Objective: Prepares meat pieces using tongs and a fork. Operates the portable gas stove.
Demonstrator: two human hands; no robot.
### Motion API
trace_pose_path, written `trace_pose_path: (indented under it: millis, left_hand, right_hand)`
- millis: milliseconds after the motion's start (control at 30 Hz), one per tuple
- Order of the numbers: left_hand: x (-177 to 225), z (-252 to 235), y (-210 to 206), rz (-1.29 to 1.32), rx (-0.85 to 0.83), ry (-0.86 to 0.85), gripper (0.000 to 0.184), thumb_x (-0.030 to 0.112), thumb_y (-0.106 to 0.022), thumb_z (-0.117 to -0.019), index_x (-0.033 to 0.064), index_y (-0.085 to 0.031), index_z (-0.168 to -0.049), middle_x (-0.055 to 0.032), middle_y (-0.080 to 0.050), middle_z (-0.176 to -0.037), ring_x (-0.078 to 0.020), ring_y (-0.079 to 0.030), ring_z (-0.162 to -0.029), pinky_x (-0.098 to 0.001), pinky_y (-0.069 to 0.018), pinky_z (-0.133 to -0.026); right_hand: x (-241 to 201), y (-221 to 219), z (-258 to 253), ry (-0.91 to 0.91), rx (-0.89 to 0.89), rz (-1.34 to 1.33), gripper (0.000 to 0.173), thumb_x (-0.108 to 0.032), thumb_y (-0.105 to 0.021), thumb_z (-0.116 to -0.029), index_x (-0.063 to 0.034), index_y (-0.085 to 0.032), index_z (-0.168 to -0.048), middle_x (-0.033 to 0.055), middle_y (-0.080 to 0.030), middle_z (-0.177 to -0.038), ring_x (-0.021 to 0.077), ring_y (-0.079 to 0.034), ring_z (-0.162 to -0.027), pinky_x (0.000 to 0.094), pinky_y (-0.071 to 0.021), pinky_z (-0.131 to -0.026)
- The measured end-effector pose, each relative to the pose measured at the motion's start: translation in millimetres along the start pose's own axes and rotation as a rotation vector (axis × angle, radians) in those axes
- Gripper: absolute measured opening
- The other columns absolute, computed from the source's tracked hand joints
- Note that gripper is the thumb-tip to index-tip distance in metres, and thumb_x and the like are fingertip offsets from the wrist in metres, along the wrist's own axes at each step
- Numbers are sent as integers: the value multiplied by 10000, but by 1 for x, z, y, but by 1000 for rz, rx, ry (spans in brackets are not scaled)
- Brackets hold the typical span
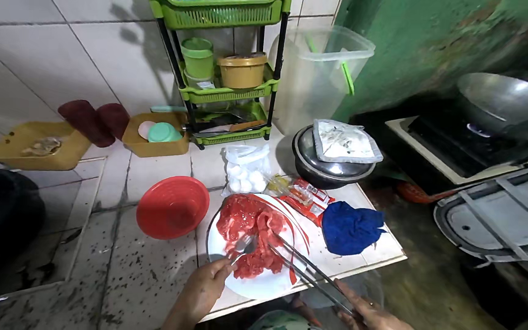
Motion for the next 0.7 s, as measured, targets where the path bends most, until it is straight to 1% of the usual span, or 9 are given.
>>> trace_pose_path:
  millis: [33,100,200,267,367,467,567,633,700]
  left_hand:
    - [-1,1,-1,37,-7,-10,319,268,-473,-1091,100,-681,-1265,26,-550,-719,-66,-486,-569,-254,-440,-572]
    - [-4,4,-4,106,-29,-20,304,227,-474,-1088,76,-680,-1251,41,-536,-699,-42,-473,-550,-223,-423,-551]
    - [-4,6,-8,163,-55,-43,290,201,-464,-1080,76,-683,-1222,64,-520,-674,-23,-462,-532,-200,-407,-533]
    - [-1,9,-10,172,-57,-42,292,201,-467,-1079,70,-678,-1233,66,-516,-675,-21,-458,-532,-195,-404,-531]
    - [5,16,-11,111,-47,-14,311,228,-471,-1084,85,-673,-1273,49,-525,-693,-41,-466,-549,-220,-413,-546]
    - [10,19,-13,3,-31,-19,334,273,-468,-1086,118,-677,-1295,21,-562,-728,-77,-492,-579,-269,-443,-579]
    - [13,22,-14,-67,-34,-4,361,318,-455,-1089,141,-676,-1313,-18,-601,-775,-129,-530,-628,-344,-479,-639]
    - [12,23,-15,-72,-24,-6,360,323,-448,-1089,145,-681,-1298,-11,-590,-761,-127,-520,-618,-341,-471,-630]
    - [10,23,-15,-86,2,-4,363,324,-437,-1092,146,-680,-1293,-12,-591,-768,-130,-526,-622,-344,-476,-635]
  right_hand:
    - [-1,3,2,16,22,30,565,-343,-576,-1036,-249,-451,-1578,240,-711,-1174,462,-713,-965,661,-553,-803]
    - [-5,12,6,74,111,76,552,-289,-614,-1003,-232,-511,-1542,252,-720,-1108,472,-718,-892,650,-561,-717]
    - [-9,19,7,84,136,131,540,-257,-624,-1001,-245,-527,-1532,245,-722,-1090,462,-718,-897,630,-565,-718]
    - [-11,20,5,101,145,147,538,-230,-619,-1002,-238,-527,-1532,241,-724,-1067,453,-720,-879,614,-570,-711]
    - [-17,22,2,137,179,181,519,-237,-606,-1014,-244,-533,-1528,225,-729,-1036,440,-723,-845,593,-576,-685]
    - [-22,22,0,110,140,211,524,-255,-580,-1032,-265,-500,-1550,206,-733,-1117,430,-725,-915,589,-576,-747]
    - [-28,23,-1,121,152,201,517,-233,-584,-1034,-245,-508,-1545,216,-726,-1160,432,-726,-953,592,-577,-781]
    - [-31,23,-2,137,172,206,505,-227,-572,-1037,-244,-517,-1539,211,-731,-1149,420,-734,-939,580,-583,-769]
    - [-28,24,-3,123,144,195,515,-250,-579,-1037,-249,-505,-1547,218,-726,-1158,425,-732,-927,590,-579,-758]
Point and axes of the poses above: each hand's wrist, its own z-axis away from the middle knuckle, its own y-axis out of the back of the hand, x = y × z, the point moved 8 cm from there along -z, towards the middle knuckle
